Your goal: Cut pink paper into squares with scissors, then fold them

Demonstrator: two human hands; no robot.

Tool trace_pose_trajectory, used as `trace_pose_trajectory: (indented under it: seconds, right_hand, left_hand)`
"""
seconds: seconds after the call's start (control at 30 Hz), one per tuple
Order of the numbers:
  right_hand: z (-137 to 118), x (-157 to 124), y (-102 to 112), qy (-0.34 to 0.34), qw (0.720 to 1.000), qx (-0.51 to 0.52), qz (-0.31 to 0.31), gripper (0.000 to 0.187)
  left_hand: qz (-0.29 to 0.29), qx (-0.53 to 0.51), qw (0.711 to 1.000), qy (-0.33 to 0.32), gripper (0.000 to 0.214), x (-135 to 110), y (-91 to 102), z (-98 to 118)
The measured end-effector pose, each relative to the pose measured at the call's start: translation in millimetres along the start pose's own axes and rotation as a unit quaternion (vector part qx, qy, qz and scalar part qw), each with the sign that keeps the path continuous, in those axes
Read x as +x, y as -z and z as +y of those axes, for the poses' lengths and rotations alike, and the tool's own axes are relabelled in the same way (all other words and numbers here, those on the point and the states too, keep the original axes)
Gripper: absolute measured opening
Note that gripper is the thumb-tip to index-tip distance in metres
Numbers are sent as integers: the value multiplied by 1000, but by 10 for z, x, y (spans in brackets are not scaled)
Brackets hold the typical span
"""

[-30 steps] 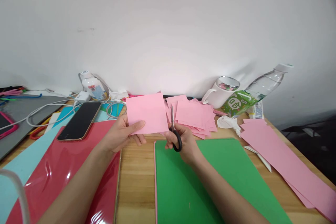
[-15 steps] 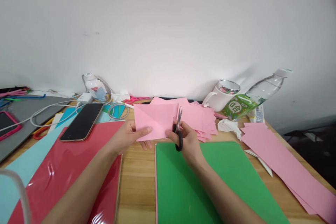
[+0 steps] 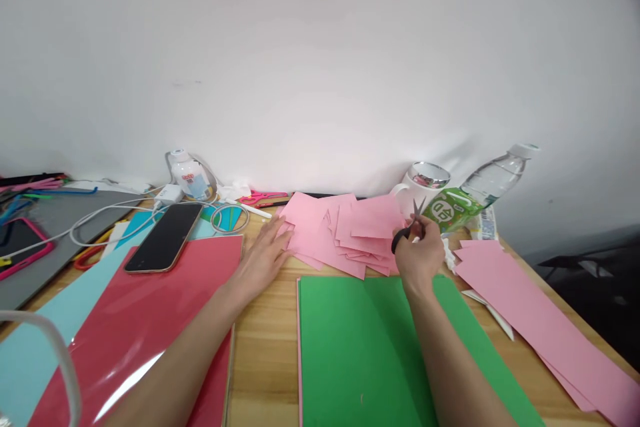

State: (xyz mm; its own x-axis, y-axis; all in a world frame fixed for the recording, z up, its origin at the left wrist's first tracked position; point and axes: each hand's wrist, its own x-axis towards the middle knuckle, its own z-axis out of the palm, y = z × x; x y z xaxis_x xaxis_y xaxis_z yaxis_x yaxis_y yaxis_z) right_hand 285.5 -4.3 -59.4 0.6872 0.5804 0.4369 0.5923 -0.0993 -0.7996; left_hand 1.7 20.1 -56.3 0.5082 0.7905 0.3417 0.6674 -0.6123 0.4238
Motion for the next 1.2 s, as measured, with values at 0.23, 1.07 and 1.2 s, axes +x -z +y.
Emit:
trace_pose_trajectory:
  seconds: [0.23,1.07,1.2]
  right_hand:
    - [-226,-253,-162,45,984,147,-93,34]
    - [-406,-493,-269,-156,822,459,-300,46]
    - [-457,-534,-233,-171,800,484,-310,41]
  left_hand:
    - [-32,176,984,-5,41,51,-58,9]
    - [226,-498,799,251,33,198,153,319]
    - [204,-544,777,242,49,206,180,323]
